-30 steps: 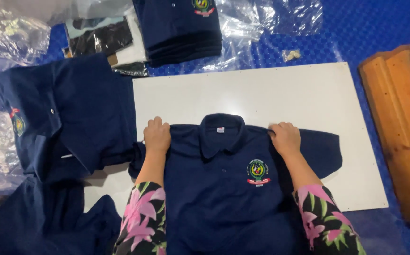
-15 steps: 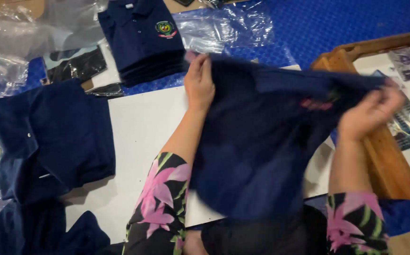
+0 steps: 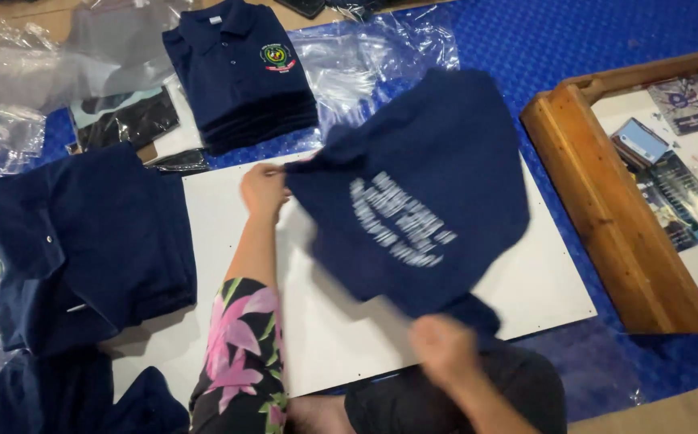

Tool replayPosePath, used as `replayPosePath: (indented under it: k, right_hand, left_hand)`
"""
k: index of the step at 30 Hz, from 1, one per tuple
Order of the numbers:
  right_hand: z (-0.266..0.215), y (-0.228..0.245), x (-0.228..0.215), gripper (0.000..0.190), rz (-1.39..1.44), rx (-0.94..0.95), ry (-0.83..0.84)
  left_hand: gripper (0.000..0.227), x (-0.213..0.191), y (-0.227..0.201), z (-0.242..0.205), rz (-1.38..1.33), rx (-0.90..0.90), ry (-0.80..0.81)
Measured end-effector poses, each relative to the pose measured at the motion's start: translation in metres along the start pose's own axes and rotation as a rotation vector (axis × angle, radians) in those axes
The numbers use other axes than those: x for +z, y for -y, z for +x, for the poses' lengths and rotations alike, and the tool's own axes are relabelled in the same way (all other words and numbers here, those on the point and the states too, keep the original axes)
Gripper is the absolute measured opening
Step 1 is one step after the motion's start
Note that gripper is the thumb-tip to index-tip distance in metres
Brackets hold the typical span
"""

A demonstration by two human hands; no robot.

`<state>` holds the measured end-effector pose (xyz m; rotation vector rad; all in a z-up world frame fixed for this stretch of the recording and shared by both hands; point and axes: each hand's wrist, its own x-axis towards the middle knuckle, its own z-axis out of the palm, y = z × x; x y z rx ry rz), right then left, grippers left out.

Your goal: Folding a navy blue polo shirt on a white board.

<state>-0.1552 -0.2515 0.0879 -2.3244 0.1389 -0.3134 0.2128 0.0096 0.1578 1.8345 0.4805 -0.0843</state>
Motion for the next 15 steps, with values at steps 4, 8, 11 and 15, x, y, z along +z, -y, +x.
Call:
replayPosePath:
  k: [4, 8, 11, 15]
  right_hand:
    - [-0.034, 0.081, 0.055, 0.034, 0.479, -0.136, 0.645]
    - [-0.028, 0.041, 0.092, 0.040, 0.562, 0.004, 0.731]
    - [0.008, -0.021, 0.108, 0.025, 0.866, 0.616, 0.261]
    - [0.023, -0.049, 0.123, 0.021, 1.178, 1.095, 0.151]
  left_hand:
    - [0.018, -0.048, 0.068, 0.040, 0.045, 0.095, -0.309]
    - [0.081, -0.092, 0.099, 0.000, 0.444, 0.290, -0.170]
    - [0.075, -0.096, 0.138, -0.058, 0.710, 0.407, -0.129]
    - [0.082, -0.086, 0.200, -0.144, 1.051, 0.469, -0.060]
